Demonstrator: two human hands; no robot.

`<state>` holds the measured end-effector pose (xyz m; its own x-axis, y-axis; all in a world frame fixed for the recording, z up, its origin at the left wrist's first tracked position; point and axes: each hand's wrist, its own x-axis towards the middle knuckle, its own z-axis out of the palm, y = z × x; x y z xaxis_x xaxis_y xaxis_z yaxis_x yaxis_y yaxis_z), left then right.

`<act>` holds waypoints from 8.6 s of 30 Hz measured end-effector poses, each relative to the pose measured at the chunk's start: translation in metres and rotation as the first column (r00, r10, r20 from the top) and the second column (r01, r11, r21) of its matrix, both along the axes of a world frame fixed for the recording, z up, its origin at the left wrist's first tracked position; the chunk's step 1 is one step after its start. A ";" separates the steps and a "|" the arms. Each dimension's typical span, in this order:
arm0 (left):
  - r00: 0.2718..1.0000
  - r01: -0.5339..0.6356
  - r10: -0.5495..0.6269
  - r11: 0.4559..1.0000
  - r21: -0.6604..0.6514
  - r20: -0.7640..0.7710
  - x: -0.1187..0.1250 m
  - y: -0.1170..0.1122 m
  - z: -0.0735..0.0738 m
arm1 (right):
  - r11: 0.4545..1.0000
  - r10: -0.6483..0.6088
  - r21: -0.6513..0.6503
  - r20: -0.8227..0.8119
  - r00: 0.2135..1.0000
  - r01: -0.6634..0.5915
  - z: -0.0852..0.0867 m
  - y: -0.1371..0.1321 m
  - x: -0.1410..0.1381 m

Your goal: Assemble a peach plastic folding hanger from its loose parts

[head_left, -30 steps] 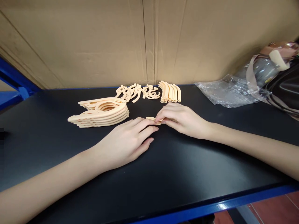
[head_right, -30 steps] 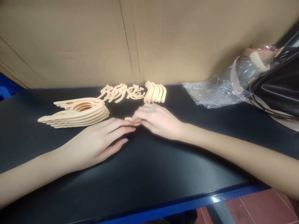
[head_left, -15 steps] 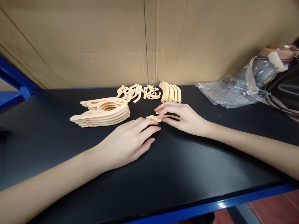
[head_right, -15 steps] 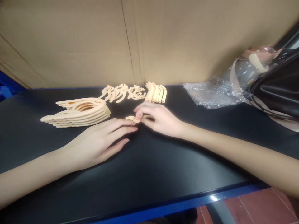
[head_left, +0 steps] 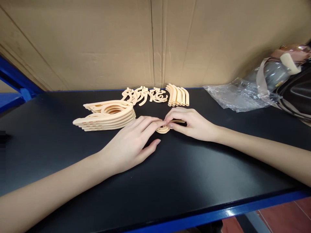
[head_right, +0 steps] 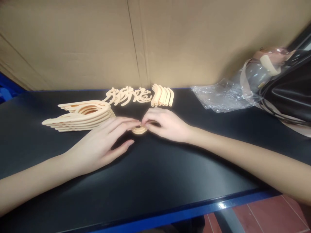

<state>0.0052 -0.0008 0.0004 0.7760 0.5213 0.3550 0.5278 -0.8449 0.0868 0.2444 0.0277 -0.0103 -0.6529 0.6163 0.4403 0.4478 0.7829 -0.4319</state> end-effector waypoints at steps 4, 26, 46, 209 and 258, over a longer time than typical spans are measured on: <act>1.000 0.003 -0.001 0.997 -0.074 0.019 -0.001 0.002 -0.001 | 0.998 0.040 0.042 0.041 0.998 -0.042 0.000 -0.004 0.000; 0.998 0.064 -0.064 0.991 -0.120 0.007 0.000 0.002 0.000 | 0.963 0.087 0.250 0.063 0.994 -0.100 0.000 -0.015 -0.003; 0.995 0.098 -0.098 0.989 -0.107 0.012 0.000 0.002 0.001 | 0.972 0.055 0.223 0.099 0.994 -0.077 0.001 -0.015 -0.003; 0.936 0.349 -0.349 0.937 -0.008 -0.044 0.003 -0.012 0.011 | 0.753 -0.657 0.422 0.465 0.593 0.504 -0.001 0.010 0.047; 0.937 0.348 -0.348 0.937 -0.008 -0.032 0.003 -0.010 0.008 | 0.755 -0.654 0.509 0.546 0.524 0.413 0.021 -0.054 0.014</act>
<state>0.0085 -0.0112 0.0085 0.9202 0.2170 0.3258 0.2032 -0.9762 0.0763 0.2581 -0.0262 0.0106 -0.4157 0.8744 0.2504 0.8795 0.3163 0.3556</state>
